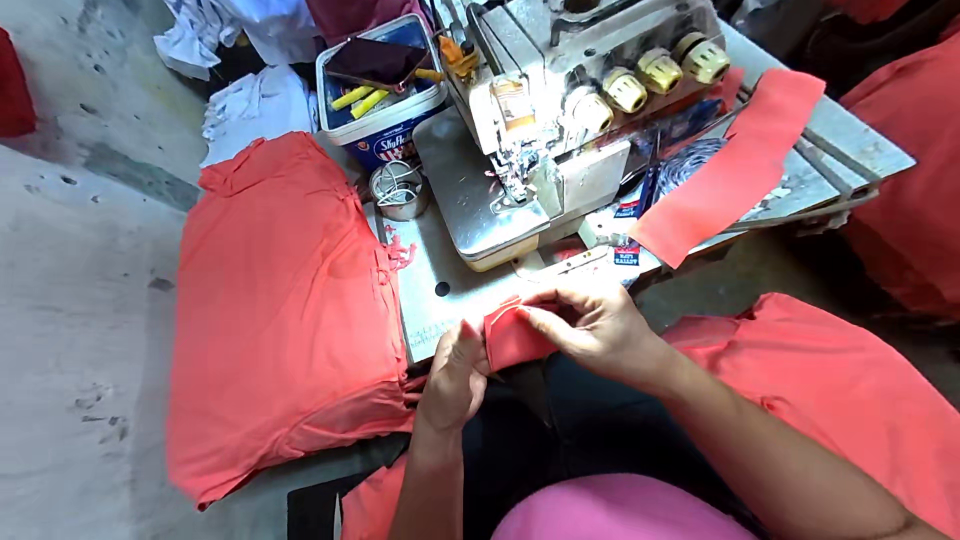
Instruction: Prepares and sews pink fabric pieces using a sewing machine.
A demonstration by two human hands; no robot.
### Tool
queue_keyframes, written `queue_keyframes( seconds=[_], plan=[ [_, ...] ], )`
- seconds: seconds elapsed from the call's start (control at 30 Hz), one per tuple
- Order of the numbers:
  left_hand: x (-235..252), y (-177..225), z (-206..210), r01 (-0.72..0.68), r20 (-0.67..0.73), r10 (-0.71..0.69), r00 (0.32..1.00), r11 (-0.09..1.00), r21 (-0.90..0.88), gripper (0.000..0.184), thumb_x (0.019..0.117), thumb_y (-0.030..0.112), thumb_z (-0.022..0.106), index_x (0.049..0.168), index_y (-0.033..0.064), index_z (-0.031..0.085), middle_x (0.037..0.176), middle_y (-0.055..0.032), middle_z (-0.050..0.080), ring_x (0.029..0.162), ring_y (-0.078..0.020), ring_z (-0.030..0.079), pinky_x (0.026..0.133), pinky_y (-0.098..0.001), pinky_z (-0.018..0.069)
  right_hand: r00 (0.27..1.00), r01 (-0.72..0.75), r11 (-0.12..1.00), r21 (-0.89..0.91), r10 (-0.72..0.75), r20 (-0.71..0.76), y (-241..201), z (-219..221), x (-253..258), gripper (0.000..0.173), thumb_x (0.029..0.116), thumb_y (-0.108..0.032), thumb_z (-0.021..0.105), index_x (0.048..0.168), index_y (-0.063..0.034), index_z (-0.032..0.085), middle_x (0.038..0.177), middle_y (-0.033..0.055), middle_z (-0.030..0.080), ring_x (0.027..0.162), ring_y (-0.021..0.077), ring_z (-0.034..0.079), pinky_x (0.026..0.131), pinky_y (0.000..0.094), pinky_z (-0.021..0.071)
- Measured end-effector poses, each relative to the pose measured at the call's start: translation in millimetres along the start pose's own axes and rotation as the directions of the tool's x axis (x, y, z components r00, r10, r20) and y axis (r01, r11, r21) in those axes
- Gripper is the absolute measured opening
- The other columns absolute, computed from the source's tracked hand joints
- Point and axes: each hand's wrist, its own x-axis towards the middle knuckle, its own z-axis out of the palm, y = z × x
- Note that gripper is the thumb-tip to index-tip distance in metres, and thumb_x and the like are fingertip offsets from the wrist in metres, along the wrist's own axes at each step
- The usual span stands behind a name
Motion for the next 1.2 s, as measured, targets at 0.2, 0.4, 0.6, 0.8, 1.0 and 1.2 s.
queue_keyframes(
  seconds=[0.2, 0.4, 0.6, 0.8, 1.0, 1.2],
  plan=[
    [9.1, -7.0, -2.1, -0.068, -0.011, 0.074, 0.997, 0.962, 0.266, 0.026, 0.1041, 0.001, 0.046, 0.106, 0.0050, 0.072, 0.097, 0.0050, 0.076, 0.092, -0.0030, 0.071, 0.086, -0.0258, 0.0594, 0.994, -0.025, 0.998, -0.064, 0.019, -0.104, 9.6, 7.5, -3.3, 0.013, 0.0928, -0.012, 0.066, 0.096, -0.0004, 0.072, 0.084, 0.0010, 0.070, 0.073, -0.0058, 0.062, 0.069, 0.0098, 0.0517],
    [34.8, 18.4, -8.3, 0.027, 0.071, -0.062, 0.996, 0.907, 0.421, 0.024, 0.0987, -0.003, 0.053, 0.122, 0.0038, 0.053, 0.091, 0.0078, 0.073, 0.084, -0.0003, 0.071, 0.080, -0.0223, 0.0593, 0.978, 0.070, 0.992, -0.107, -0.090, -0.190, 25.7, 9.9, 4.0, 0.014, 0.0949, -0.015, 0.066, 0.090, -0.0035, 0.074, 0.096, 0.0017, 0.061, 0.090, -0.0006, 0.057, 0.079, 0.0125, 0.0487],
    [89.7, 38.0, 8.7, 0.092, -0.115, 0.035, 0.993, 0.399, 0.912, 0.046, 0.0974, 0.020, 0.069, 0.137, 0.0043, 0.050, 0.070, -0.0003, 0.058, 0.059, -0.0081, 0.054, 0.058, -0.0282, 0.0497, 0.837, -0.087, 0.994, -0.069, 0.035, -0.546, 31.5, 28.9, 19.3, 0.018, 0.0906, 0.001, 0.065, 0.108, 0.0038, 0.060, 0.081, -0.0015, 0.066, 0.065, -0.0074, 0.058, 0.062, 0.0095, 0.0502],
    [123.6, 36.7, 10.7, 0.104, -0.113, 0.030, 0.993, 0.222, 0.969, 0.054, 0.0977, 0.021, 0.068, 0.144, 0.0091, 0.044, 0.073, -0.0099, 0.061, 0.062, -0.0244, 0.059, 0.060, -0.0448, 0.0502, 0.794, -0.180, 0.982, 0.049, 0.175, -0.582, 40.5, 28.3, 36.3, 0.021, 0.0907, 0.004, 0.062, 0.110, 0.0020, 0.056, 0.073, -0.0035, 0.063, 0.056, -0.0039, 0.059, 0.054, 0.0143, 0.0521],
    [130.6, 37.2, 9.9, 0.117, -0.133, 0.049, 0.990, 0.247, 0.962, 0.038, 0.0977, 0.021, 0.067, 0.128, 0.0027, 0.054, 0.078, -0.0135, 0.061, 0.067, -0.0284, 0.060, 0.061, -0.0491, 0.0500, 0.780, -0.186, 0.977, 0.100, 0.209, -0.590, 42.2, 26.7, 46.5, 0.023, 0.0895, 0.007, 0.063, 0.111, 0.0015, 0.056, 0.068, -0.0042, 0.062, 0.054, -0.0021, 0.060, 0.052, 0.0151, 0.0529],
    [139.8, 39.3, 12.6, 0.196, -0.209, 0.069, 0.975, 0.161, 0.967, 0.048, 0.1021, 0.027, 0.062, 0.142, 0.0057, 0.047, 0.090, -0.0208, 0.067, 0.081, -0.0372, 0.067, 0.071, -0.0569, 0.0525, 0.756, -0.221, 0.973, 0.065, 0.213, -0.619, 41.8, 24.8, 54.1, 0.021, 0.0923, 0.000, 0.067, 0.110, 0.0049, 0.057, 0.063, -0.0033, 0.058, 0.053, -0.0002, 0.061, 0.055, 0.0174, 0.0559]
  ],
)
